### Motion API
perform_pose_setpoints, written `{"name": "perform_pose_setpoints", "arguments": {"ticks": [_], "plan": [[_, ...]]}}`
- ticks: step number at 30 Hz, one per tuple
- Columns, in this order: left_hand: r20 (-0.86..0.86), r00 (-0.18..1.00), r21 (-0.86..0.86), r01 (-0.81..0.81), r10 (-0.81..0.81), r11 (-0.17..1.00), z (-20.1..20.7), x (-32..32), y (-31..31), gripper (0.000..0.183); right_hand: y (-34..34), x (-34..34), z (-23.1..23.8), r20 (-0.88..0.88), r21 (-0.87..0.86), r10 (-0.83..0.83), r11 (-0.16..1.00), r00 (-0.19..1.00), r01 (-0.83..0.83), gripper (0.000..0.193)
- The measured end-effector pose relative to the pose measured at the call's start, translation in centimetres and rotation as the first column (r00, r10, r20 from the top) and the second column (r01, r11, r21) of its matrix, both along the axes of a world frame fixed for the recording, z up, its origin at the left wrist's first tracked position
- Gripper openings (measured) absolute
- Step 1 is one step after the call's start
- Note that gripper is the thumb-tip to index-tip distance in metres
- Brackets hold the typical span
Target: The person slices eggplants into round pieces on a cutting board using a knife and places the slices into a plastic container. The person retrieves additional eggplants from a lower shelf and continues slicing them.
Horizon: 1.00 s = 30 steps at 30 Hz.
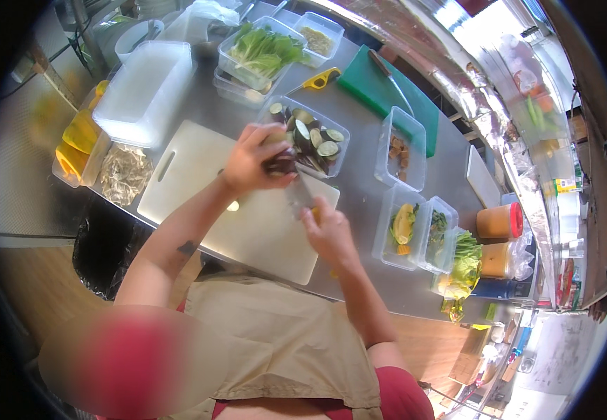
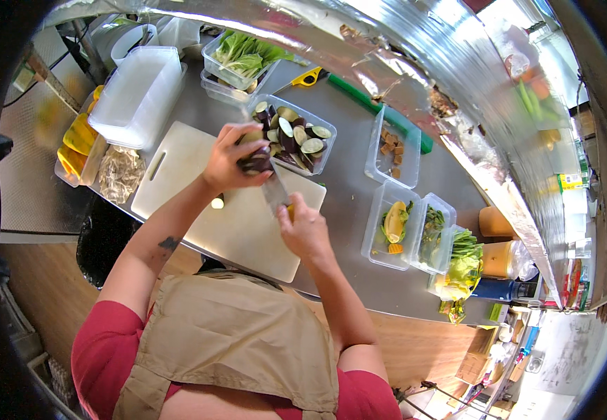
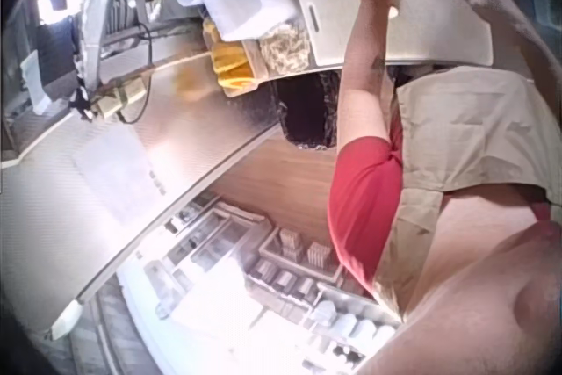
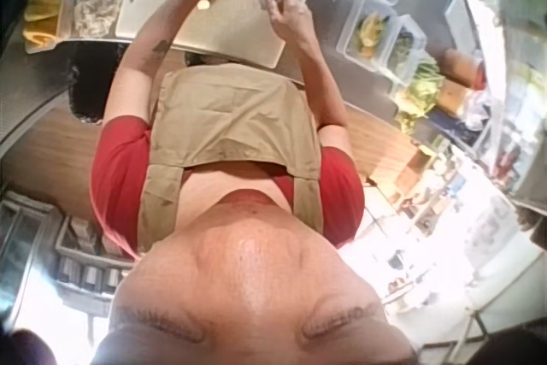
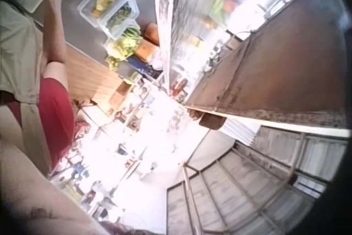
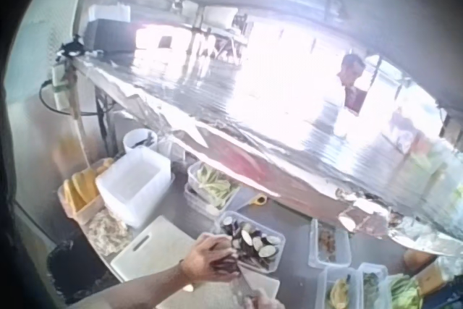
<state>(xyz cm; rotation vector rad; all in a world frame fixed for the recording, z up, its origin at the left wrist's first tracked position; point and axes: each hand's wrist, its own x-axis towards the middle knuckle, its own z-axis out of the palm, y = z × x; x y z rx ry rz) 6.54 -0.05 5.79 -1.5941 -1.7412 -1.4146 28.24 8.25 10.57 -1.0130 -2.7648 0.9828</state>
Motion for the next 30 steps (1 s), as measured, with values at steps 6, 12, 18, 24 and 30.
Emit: {"name": "perform_pose_setpoints", "arguments": {"ticks": [6, 12, 18, 24, 30], "plan": [[0.168, 0.971, -0.22, -0.128, 0.167, 0.967, -2.5, -2.7, 8.8, 0.056, 6.7, -0.8, 0.6, -0.02, 0.277, -0.163, 0.947, 0.986, 0.162, 0.028], [0.009, 0.965, -0.794, -0.151, 0.261, 0.588, -3.0, -4.0, 10.9, 0.072, 6.0, 7.0, -1.0, -0.1, 0.185, -0.298, 0.932, 0.95, 0.311, 0.025], [-0.167, 0.985, -0.809, -0.115, -0.038, 0.577, -0.5, -2.7, 12.0, 0.076, 1.9, 12.1, -2.2, -0.117, 0.019, -0.411, 0.909, 0.904, 0.416, 0.027], [-0.328, 0.939, -0.692, -0.164, -0.104, 0.703, -1.9, -1.0, 12.5, 0.073, -0.3, 14.4, -2.7, -0.064, -0.089, -0.5, 0.865, 0.863, 0.495, 0.027], [-0.235, 0.863, -0.782, 0.106, -0.448, 0.614, -2.4, 0.6, 13.1, 0.038, -1.3, 15.4, -2.9, -0.153, -0.125, -0.518, 0.855, 0.841, 0.504, 0.031]]}}
